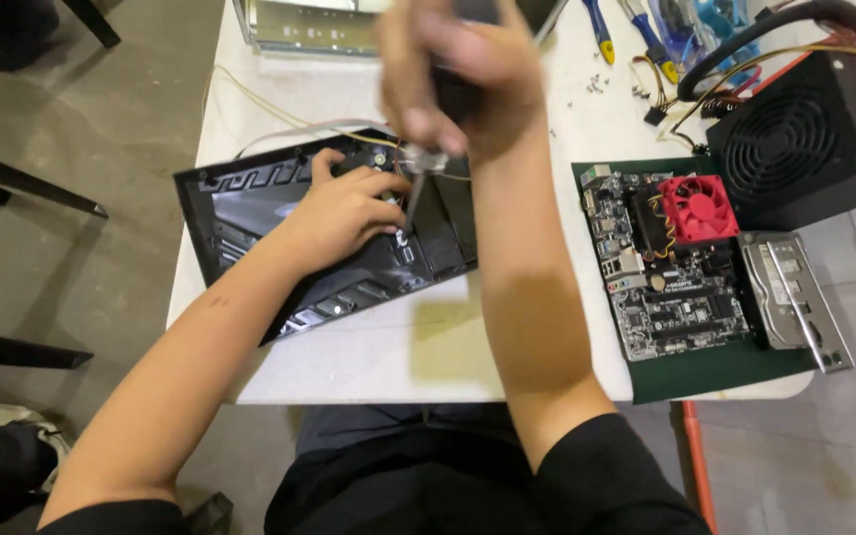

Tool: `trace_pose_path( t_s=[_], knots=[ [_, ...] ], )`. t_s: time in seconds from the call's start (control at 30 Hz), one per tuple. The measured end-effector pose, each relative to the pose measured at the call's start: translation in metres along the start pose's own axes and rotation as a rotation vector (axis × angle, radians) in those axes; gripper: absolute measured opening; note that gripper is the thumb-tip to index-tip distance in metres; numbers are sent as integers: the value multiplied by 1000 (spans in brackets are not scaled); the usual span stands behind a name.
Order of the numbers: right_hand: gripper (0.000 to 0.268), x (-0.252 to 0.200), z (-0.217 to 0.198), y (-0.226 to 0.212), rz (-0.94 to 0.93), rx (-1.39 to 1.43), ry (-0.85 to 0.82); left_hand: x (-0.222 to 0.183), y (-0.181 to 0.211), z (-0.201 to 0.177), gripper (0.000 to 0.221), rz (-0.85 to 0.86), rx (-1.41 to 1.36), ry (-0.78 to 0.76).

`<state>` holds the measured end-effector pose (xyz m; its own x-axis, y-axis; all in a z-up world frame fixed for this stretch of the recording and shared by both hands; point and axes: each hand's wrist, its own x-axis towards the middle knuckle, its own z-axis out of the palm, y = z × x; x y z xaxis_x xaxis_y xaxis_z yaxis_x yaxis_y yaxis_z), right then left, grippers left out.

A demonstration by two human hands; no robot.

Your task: Assembling a computer case panel by connecting internal wiring and using a screwdriver to secure components.

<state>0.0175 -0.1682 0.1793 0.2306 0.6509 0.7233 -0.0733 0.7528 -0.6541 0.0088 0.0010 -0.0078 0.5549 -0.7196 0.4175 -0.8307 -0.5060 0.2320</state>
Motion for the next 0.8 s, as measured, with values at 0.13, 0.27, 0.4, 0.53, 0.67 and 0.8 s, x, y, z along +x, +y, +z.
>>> trace_pose_path(
  t_s=[0.13,0.27,0.4,0.53,0.67,0.8],
  knots=[
    [20,2,43,21,-200,-1182,924,0,0,0,6,-19,-14,-6],
    [34,-14,75,22,-181,-1325,964,-1,5,-4,6,-29,-20,-27],
    [53,6,30,-16,35,-1095,301,-2,0,0,7,-25,5,-20],
    [32,13,24,-4,51,-503,386,0,4,-3,7,-43,-33,-36],
    [22,0,50,33,-350,-1564,1218,-1,3,-4,5,-12,-52,-5],
    [22,10,81,0,-130,-1410,937,-4,-1,3,3,-30,-2,-20]
  ],
)
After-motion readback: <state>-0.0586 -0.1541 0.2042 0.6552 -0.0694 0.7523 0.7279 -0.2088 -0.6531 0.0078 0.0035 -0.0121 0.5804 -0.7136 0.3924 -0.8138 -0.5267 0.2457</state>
